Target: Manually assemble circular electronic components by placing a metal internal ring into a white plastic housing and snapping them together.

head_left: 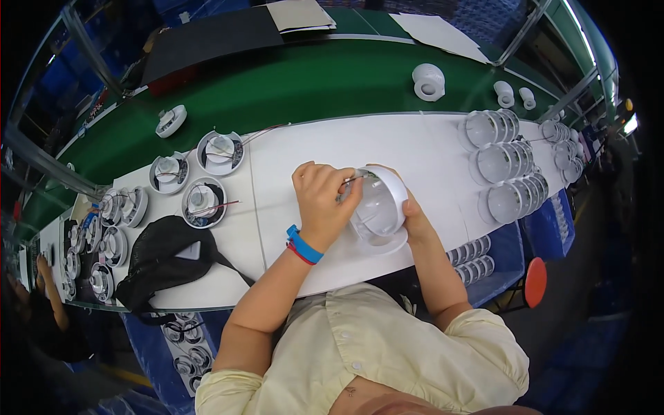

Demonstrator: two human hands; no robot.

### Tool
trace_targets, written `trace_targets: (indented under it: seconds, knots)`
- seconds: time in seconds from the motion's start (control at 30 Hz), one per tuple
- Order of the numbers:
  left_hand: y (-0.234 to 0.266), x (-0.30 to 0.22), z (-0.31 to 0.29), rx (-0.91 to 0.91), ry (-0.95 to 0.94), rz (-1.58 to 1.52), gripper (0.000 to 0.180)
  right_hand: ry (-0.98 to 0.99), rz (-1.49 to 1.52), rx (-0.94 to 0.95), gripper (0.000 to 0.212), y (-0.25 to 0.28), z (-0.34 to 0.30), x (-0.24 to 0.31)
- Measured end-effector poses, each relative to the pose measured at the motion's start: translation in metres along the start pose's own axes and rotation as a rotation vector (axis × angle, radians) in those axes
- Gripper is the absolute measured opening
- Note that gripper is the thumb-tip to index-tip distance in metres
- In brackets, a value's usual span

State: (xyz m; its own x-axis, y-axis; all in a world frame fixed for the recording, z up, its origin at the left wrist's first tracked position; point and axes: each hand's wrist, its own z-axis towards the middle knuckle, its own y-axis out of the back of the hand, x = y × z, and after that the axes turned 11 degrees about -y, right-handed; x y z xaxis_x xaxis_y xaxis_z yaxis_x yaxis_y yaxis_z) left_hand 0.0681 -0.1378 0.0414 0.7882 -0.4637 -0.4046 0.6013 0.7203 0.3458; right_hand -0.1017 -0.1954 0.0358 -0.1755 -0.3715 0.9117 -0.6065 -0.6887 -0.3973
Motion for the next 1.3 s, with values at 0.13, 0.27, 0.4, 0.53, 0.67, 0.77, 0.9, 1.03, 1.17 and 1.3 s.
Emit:
trace_targets:
  seconds: [0.13,0.27,0.4,0.53,0.67,0.77,0.9,1.03,1.17,1.3]
  knots:
    - [0.002,-0.003,-0.001,0.013,-0.023,0.031,0.013,0.005,-0.049,-0.046,0.100,-0.003,-0.001,-0.001]
    - [0.002,-0.002,-0.003,0.027,-0.125,0.131,0.012,-0.012,-0.095,-0.090,0.099,-0.005,-0.001,0.003]
    - [0.005,-0.004,-0.005,0.040,-0.124,0.095,0.010,-0.013,-0.179,-0.042,0.100,-0.003,0.000,0.005]
    - [0.011,-0.001,-0.005,0.059,-0.105,0.028,0.009,-0.053,-0.150,0.003,0.102,-0.008,0.000,0.006]
    - [0.030,0.005,0.001,0.099,-0.121,0.172,0.012,-0.068,-0.179,-0.035,0.099,-0.004,-0.008,0.009]
    - [0.049,0.034,-0.009,0.118,0.208,0.094,0.027,0.000,-0.441,-0.174,0.095,0.007,-0.012,0.012]
    - [0.061,0.083,-0.052,0.520,1.011,-0.661,0.051,-0.031,-0.517,-0.348,0.085,0.004,-0.010,0.004]
    - [0.058,0.074,-0.042,0.519,1.013,-0.771,0.065,0.036,-0.581,-0.348,0.084,0.008,-0.009,-0.006]
    - [0.056,0.079,-0.046,0.522,1.064,-0.903,0.062,0.051,-0.582,-0.332,0.089,0.003,-0.012,-0.013]
    - [0.030,0.053,-0.050,0.301,1.007,-0.967,0.060,0.086,-0.525,-0.353,0.097,-0.017,-0.012,-0.028]
